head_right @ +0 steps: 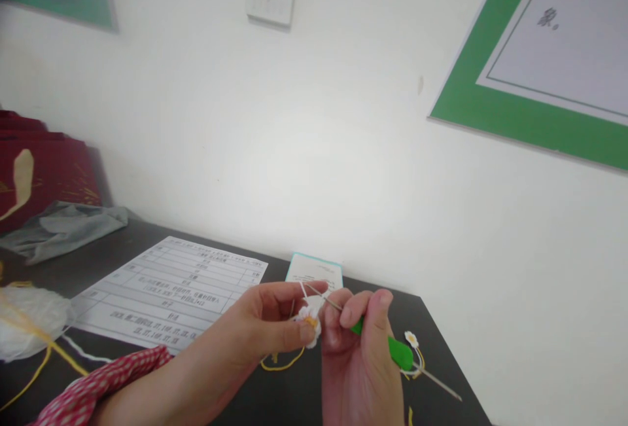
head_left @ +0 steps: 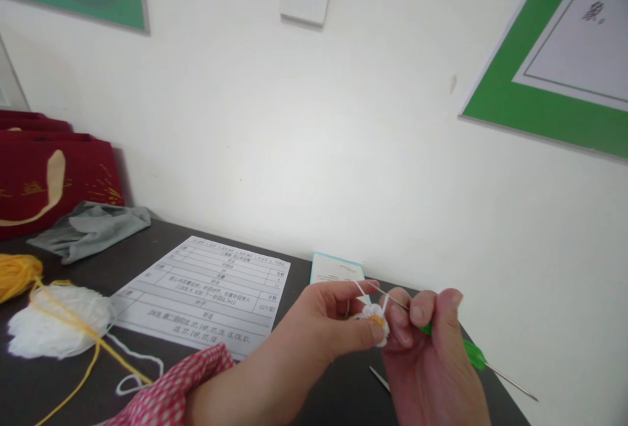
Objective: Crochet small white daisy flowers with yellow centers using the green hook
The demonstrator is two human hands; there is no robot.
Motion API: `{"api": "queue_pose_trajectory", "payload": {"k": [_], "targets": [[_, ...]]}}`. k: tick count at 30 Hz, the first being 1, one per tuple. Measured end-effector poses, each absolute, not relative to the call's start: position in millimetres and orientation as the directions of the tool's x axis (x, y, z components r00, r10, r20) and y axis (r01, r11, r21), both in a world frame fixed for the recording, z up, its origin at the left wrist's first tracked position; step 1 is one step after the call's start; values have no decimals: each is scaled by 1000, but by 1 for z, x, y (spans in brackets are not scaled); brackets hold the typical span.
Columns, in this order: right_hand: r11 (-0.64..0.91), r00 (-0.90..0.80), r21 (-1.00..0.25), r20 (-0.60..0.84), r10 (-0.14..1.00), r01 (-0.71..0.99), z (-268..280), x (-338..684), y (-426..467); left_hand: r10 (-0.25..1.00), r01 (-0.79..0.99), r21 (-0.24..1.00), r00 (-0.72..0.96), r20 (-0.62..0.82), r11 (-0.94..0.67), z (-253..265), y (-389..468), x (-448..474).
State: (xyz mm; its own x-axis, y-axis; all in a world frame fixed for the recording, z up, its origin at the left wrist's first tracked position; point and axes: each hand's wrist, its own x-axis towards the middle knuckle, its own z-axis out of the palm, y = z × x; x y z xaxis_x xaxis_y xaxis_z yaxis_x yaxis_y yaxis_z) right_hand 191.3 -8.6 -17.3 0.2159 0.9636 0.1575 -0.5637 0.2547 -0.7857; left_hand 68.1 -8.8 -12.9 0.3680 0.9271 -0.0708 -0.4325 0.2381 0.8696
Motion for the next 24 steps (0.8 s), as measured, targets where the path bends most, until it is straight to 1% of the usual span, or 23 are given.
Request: {"api": "queue_pose_trajectory", "payload": {"k": [3,6,9,12,14,19,22,24], "targets": [[315,242,-811,220,945,-493,-24,192,-5,932,-446,866,356,-60,226,-19,-7,72],[342,230,-827,264,937,-446,-37,199,-4,943,-452,860,321,-92,237,-29,-7,78],[351,195,-853,296,935,-387,-59,215,-8,944,-459,847,303,-135,268,-47,-11,84],[324,138,-877,294,946,-354,-82,231,-15,944,-472,831,281,-175,295,-67,-17,90],[271,75,-897,261,962,-350,-94,238,-19,941,-480,818,271,-205,316,-77,-21,92],[76,-56,-921,105,993,-382,-104,240,-23,922,-473,796,275,-274,378,-90,-26,94],[-10,-79,-914,24,997,-405,-106,238,-27,917,-445,807,268,-294,389,-92,-27,94],[-31,-75,-909,0,997,-415,-107,238,-29,915,-407,825,270,-302,392,-95,-27,95]]}}
